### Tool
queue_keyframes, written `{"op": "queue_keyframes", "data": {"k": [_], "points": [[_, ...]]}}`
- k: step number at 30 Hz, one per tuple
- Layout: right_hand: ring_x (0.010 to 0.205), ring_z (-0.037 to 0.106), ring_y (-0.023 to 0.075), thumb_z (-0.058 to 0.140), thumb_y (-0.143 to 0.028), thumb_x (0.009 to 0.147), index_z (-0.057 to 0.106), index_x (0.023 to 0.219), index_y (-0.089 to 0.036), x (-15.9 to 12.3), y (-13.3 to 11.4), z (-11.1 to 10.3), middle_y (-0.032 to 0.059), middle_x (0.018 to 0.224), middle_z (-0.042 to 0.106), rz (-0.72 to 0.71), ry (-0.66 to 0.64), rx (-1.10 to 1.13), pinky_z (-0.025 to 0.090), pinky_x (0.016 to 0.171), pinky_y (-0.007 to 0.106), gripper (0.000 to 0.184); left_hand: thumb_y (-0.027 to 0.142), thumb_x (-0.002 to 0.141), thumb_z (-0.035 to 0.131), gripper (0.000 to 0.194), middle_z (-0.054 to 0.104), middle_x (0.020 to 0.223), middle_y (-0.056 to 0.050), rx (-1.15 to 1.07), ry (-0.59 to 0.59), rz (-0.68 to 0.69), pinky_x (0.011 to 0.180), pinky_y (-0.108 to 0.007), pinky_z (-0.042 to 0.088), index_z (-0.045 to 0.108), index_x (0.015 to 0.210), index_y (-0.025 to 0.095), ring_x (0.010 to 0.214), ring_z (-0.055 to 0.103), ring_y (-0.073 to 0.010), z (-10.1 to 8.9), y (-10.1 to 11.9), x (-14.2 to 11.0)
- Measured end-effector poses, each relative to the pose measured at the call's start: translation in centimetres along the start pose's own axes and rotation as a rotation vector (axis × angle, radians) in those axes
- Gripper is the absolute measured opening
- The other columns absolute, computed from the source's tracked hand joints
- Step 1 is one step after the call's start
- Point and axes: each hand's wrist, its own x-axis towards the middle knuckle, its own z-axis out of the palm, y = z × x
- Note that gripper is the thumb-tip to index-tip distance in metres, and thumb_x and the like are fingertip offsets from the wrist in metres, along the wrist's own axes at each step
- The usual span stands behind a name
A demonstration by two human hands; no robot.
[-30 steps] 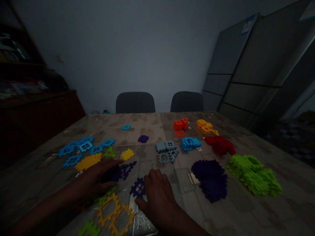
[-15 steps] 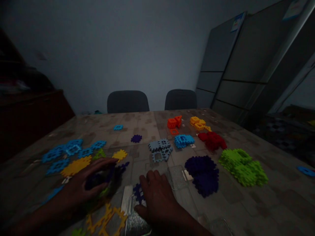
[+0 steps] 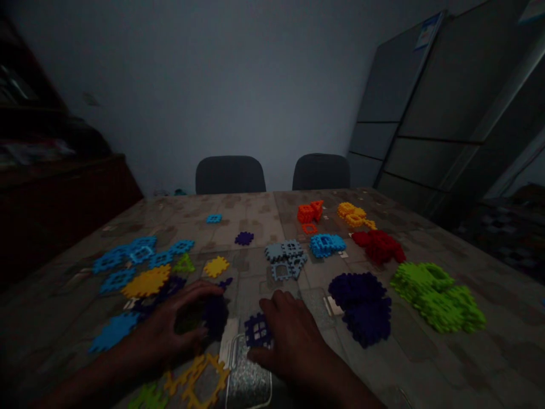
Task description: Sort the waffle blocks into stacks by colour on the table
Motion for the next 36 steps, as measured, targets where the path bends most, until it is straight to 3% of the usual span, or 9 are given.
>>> {"op": "queue_keyframes", "data": {"k": [8,11,18,22,27,32,36], "points": [[0.122,0.046,0.0332,0.076,-0.032,0.075,0.054,0.133,-0.017,0.2,0.5,0.2,0.0144,0.131,0.053,-0.011,-0.037,-0.025,0.035,0.104,0.049,0.064,0.017,0.072,0.064,0.037,0.062,0.119,-0.003,0.140,-0.103,0.025,0.100,-0.038,0.044,0.059,0.108,0.025,0.112,0.056,-0.0234,-2.1,0.0,0.0],[0.117,0.049,0.0327,0.076,-0.027,0.074,0.058,0.125,-0.018,0.5,0.4,0.5,0.0128,0.125,0.055,-0.040,-0.030,-0.027,0.038,0.100,0.048,0.055,0.014,0.071,0.065,0.040,0.063,0.118,-0.002,0.165,-0.136,-0.024,0.097,-0.038,0.046,0.061,0.109,0.026,0.108,0.059,-0.0224,-2.5,-0.1,-0.2],[0.109,0.053,0.0302,0.073,-0.022,0.078,0.062,0.109,-0.017,0.5,-0.1,-0.1,0.0108,0.115,0.059,-0.095,-0.021,-0.033,0.043,0.095,0.046,0.033,0.020,0.077,0.069,0.055,0.055,0.139,-0.007,0.218,-0.150,0.028,0.111,-0.047,0.036,0.055,0.130,0.028,0.129,0.048,-0.0265,-2.3,-0.9,-0.7],[0.114,0.052,0.0295,0.075,-0.028,0.079,0.061,0.114,-0.018,0.1,0.2,-0.3,0.0105,0.122,0.058,-0.150,0.020,-0.033,0.043,0.098,0.044,0.038,0.022,0.079,0.067,0.054,0.057,0.136,-0.007,0.244,-0.208,0.091,0.109,-0.048,0.039,0.054,0.131,0.030,0.127,0.050,-0.0283,-1.8,-1.7,-0.5],[0.111,0.053,0.0275,0.076,-0.031,0.079,0.061,0.112,-0.016,-0.1,0.0,-1.0,0.0102,0.119,0.059,-0.190,-0.008,-0.077,0.043,0.097,0.040,0.039,0.023,0.079,0.067,0.054,0.059,0.133,-0.007,0.307,-0.156,0.093,0.106,-0.048,0.042,0.056,0.130,0.032,0.124,0.053,-0.0297,-1.2,-2.6,-0.3],[0.104,0.055,0.0247,0.073,-0.030,0.078,0.062,0.106,-0.017,-0.3,0.0,-2.7,0.0084,0.111,0.061,-0.231,-0.003,-0.096,0.045,0.093,0.036,0.033,0.025,0.076,0.069,0.060,0.061,0.133,-0.005,0.376,-0.108,0.120,0.104,-0.046,0.046,0.054,0.134,0.036,0.121,0.057,-0.0308,-0.9,-2.6,-0.3],[0.106,0.055,0.0228,0.068,-0.024,0.077,0.060,0.114,-0.020,-1.3,2.4,-6.5,0.0069,0.115,0.060,-0.174,0.082,-0.050,0.044,0.094,0.034,0.038,0.032,0.080,0.069,0.060,0.059,0.138,-0.004,0.484,-0.053,0.154,0.106,-0.044,0.046,0.053,0.137,0.036,0.124,0.056,-0.0319,-1.2,-2.2,-0.5]]}}
